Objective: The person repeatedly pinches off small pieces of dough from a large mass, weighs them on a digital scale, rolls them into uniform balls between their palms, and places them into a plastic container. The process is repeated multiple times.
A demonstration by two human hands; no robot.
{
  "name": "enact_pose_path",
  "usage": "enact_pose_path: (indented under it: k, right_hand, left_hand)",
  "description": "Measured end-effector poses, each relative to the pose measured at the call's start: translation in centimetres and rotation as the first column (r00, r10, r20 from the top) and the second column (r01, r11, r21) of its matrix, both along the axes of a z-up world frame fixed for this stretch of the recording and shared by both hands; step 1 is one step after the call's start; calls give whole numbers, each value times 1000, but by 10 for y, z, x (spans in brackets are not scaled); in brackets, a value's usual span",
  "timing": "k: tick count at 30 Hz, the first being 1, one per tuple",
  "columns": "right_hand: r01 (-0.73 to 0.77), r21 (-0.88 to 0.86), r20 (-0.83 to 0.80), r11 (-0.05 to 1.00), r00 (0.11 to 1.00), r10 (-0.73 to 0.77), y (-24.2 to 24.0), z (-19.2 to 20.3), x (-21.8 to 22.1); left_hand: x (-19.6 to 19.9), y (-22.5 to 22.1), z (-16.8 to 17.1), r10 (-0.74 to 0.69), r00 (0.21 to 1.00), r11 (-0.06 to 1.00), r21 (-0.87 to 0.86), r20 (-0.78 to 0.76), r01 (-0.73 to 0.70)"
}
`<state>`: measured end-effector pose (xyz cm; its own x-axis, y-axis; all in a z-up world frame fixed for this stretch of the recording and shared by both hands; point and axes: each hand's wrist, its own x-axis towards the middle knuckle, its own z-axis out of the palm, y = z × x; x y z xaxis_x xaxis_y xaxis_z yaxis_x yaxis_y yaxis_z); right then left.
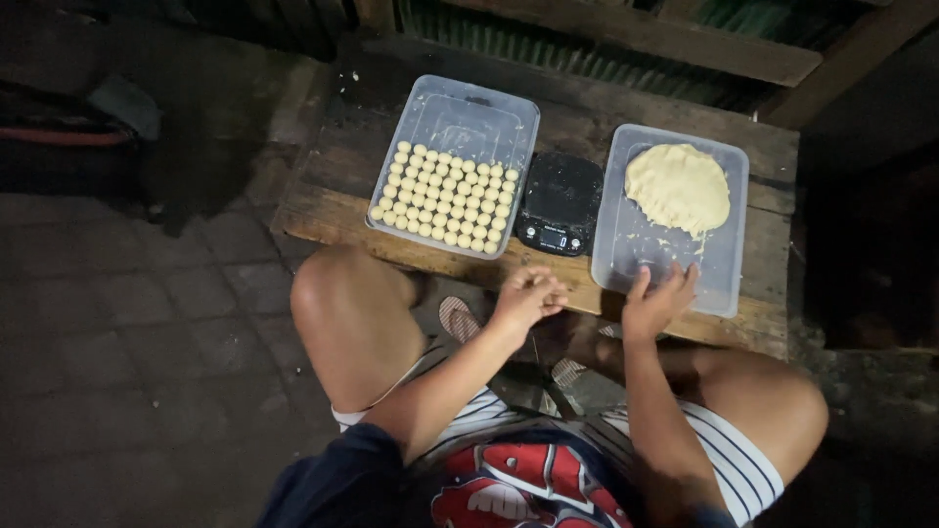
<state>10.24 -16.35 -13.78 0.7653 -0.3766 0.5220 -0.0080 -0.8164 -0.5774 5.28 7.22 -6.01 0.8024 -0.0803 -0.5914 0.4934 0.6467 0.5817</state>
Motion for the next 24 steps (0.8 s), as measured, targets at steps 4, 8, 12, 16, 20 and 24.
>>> enact_pose_path:
  k: [4, 8, 12, 16, 20, 24]
  right_hand:
    - [42, -187, -142, 982, 988, -69, 13, 7, 1]
    - [73, -250, -100, 965, 990, -100, 18, 10, 1]
    - [84, -252, -71, 964, 992, -105, 17, 5, 2]
    - [72, -273, -89, 959, 991, -99, 13, -1, 3]
    - [90, -336, -68, 938, 990, -120, 6, -17, 7]
    - [92, -371, -86, 924, 987, -133, 7, -18, 4]
  left_hand:
    - [22, 31, 39, 23, 995, 979, 200, 100, -43]
    - [74, 57, 32, -35, 978, 834, 546, 208, -86]
    - [167, 102, -20, -276, 933, 384, 916, 230, -113]
    - [221, 121, -33, -442, 890, 40, 994, 111, -104]
    - [263, 118, -65, -541, 826, -88, 988, -157, 130]
    - [254, 111, -34, -640, 758, -106, 991, -127, 77]
